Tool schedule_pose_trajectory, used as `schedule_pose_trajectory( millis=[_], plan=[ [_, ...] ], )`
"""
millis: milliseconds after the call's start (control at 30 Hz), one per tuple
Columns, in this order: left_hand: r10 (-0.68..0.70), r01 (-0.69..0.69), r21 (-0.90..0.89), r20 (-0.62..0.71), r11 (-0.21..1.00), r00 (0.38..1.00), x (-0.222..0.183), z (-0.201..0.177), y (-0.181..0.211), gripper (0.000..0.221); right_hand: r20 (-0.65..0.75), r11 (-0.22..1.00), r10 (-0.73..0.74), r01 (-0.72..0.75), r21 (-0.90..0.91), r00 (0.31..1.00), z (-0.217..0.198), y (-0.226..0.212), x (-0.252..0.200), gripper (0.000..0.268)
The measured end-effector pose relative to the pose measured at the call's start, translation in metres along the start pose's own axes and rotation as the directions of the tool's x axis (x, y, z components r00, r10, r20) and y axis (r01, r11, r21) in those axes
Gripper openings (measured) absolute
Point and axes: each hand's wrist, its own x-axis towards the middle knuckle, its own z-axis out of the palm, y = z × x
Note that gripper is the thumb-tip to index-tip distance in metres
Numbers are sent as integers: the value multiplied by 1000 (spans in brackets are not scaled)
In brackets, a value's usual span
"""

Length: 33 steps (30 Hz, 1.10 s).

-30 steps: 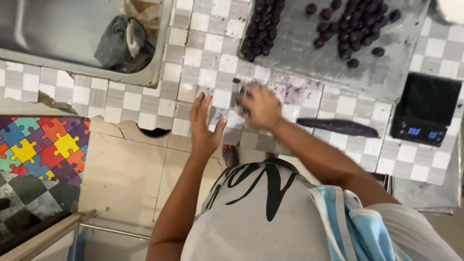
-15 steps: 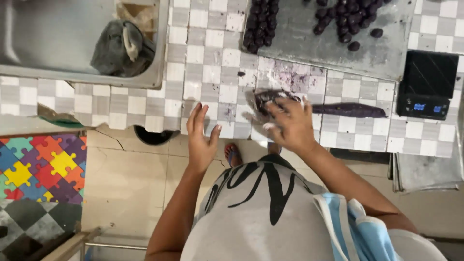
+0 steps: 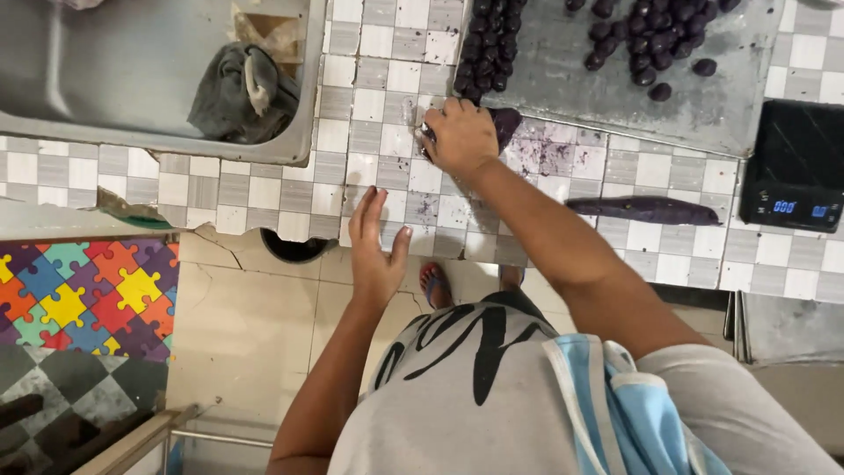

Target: Weighing small portions of purple dough on a digital scale and rolling them into balls by hand.

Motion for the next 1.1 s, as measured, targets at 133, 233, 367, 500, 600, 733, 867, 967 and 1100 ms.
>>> schedule_pose_trajectory(
  millis=[133,233,367,500,600,733,867,967,1100],
  plan=[
    [34,-34,-22,8,999,999,-3,5,14,53,-221,996,-87,90,4,971,6,9,-34,43],
    [33,-32,-28,20,999,999,-13,7,12,51,-342,986,-152,164,5,927,-15,6,-95,57],
    [33,-32,-46,20,998,999,-11,14,19,51,-134,987,-158,161,10,978,-50,7,-140,59],
    [89,-89,18,24,996,996,7,21,29,53,-327,975,-95,155,160,940,-35,23,-88,34],
    [135,-135,-18,8,991,991,18,24,34,52,0,985,-80,79,151,997,-57,0,-102,36],
    [108,-108,6,-7,994,994,20,33,27,52,-321,960,-241,273,57,916,-51,5,-134,50],
    [84,-85,16,50,996,995,22,35,37,54,35,990,11,-15,140,999,-63,6,-52,78],
    [39,-44,54,98,998,994,37,37,42,48,259,987,162,-155,-46,952,-44,16,9,81],
    [199,-197,77,-14,977,980,49,58,37,53,-46,999,-22,24,39,999,-25,13,-56,74]
  ],
)
